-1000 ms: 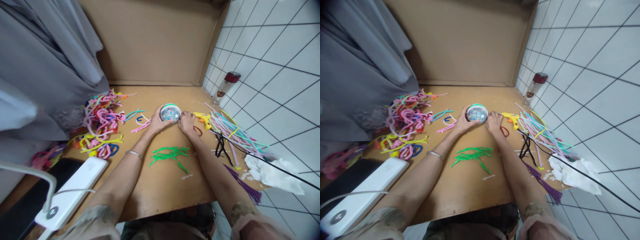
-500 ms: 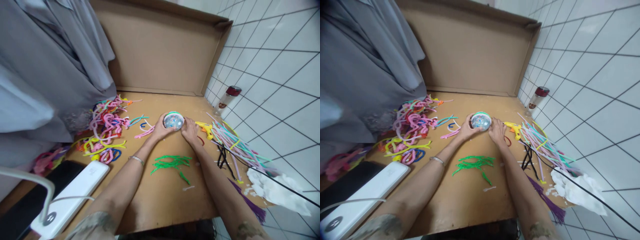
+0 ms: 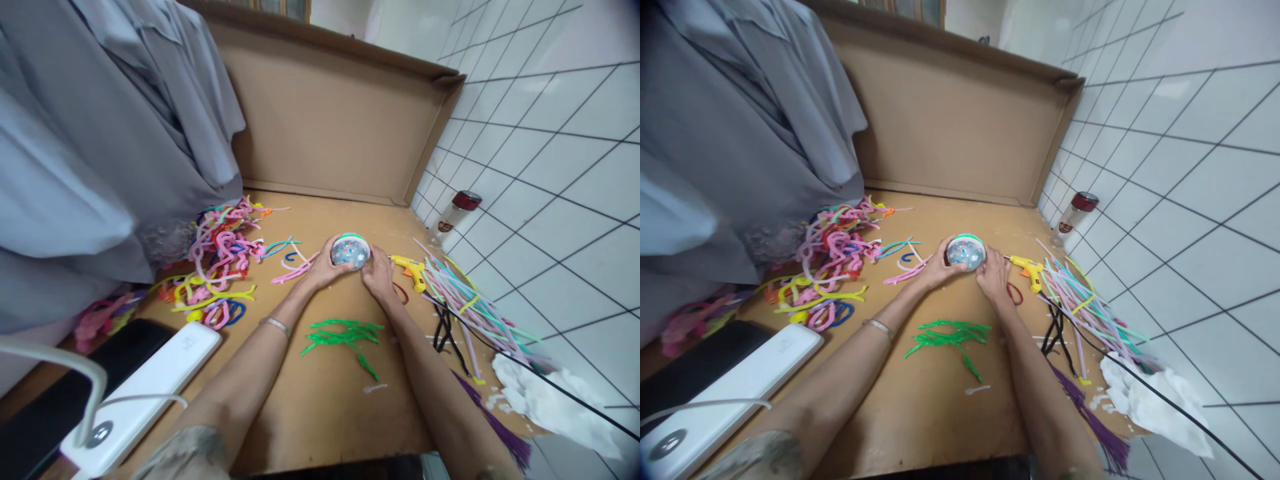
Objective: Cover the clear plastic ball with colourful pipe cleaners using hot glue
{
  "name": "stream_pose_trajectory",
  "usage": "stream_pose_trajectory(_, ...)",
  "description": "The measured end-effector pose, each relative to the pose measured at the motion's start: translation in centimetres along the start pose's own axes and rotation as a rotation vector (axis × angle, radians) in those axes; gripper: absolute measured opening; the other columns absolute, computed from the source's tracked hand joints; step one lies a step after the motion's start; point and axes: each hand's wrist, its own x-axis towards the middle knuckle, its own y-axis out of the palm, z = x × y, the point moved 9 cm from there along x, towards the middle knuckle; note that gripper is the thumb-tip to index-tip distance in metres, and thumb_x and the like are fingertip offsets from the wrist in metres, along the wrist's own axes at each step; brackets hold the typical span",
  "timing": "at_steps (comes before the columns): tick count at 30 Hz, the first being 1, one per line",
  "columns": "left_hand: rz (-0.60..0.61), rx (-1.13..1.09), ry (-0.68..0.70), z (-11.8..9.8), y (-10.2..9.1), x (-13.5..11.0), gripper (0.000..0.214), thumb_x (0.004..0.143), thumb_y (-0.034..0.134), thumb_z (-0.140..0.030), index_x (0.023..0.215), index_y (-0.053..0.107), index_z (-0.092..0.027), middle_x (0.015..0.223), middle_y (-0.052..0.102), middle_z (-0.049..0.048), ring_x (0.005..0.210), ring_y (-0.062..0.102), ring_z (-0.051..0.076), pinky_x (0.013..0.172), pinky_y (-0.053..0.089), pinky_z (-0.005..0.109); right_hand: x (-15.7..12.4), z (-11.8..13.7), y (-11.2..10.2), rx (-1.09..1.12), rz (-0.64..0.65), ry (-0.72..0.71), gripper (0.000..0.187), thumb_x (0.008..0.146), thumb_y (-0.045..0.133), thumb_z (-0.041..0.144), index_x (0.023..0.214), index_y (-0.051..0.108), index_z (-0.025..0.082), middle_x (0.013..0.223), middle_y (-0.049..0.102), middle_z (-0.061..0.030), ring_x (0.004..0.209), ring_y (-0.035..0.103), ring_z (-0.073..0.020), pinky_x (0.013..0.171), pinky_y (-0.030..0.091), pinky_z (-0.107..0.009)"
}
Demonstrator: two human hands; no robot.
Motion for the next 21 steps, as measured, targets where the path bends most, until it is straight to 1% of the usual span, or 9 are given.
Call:
stream_pose_trajectory(5,-0.008,0.035,0.013,-0.3,0.0,0.0,0.100,0.060,0.083,-0.048,0.145,0.037,-0.021,0.145,0.046,0.0156,0.135,0.046,0.032,0.113,0.038,0.050,0.0,-0.2,-0.2,0.024,-0.025,0.020,0.061,0.077,0.045,0.021,0.138,0.044,0.016,0.136,0.057,-0.0157,0.123,0.051,-0.0290,0.100,0.038,-0.045)
stream_pose_trajectory(12,-0.039,0.084,0.042,-0.1,-0.2,0.1,0.100,0.059,0.084,-0.047,0.144,0.038,-0.022,0.146,0.044,0.0159,0.136,0.045,0.033,0.113,0.036,0.051,-0.1,0.1,-0.3,0.015,-0.013,0.003,0.060,0.077,0.045,0.021,0.137,0.045,0.017,0.133,0.058,-0.0155,0.122,0.051,-0.0288,0.099,0.038,-0.044)
stream_pose_trajectory(15,-0.042,0.068,0.047,0.3,-0.4,0.2,0.100,0.058,0.085,-0.045,0.143,0.038,-0.022,0.145,0.045,0.0159,0.135,0.045,0.034,0.113,0.037,0.051,-0.2,0.2,-0.2,0.020,-0.002,-0.015,0.061,0.077,0.046,0.021,0.138,0.044,0.017,0.131,0.058,-0.0152,0.121,0.051,-0.0291,0.099,0.038,-0.044)
stream_pose_trajectory(21,-0.033,-0.011,0.082,1.0,-0.2,0.6,0.096,0.058,0.085,-0.040,0.141,0.040,-0.023,0.141,0.049,0.0151,0.131,0.049,0.032,0.110,0.040,0.050,-0.3,0.4,0.1,0.067,0.023,-0.078,0.071,0.075,0.053,0.023,0.144,0.037,0.018,0.134,0.055,-0.0150,0.123,0.050,-0.0294,0.098,0.041,-0.044)
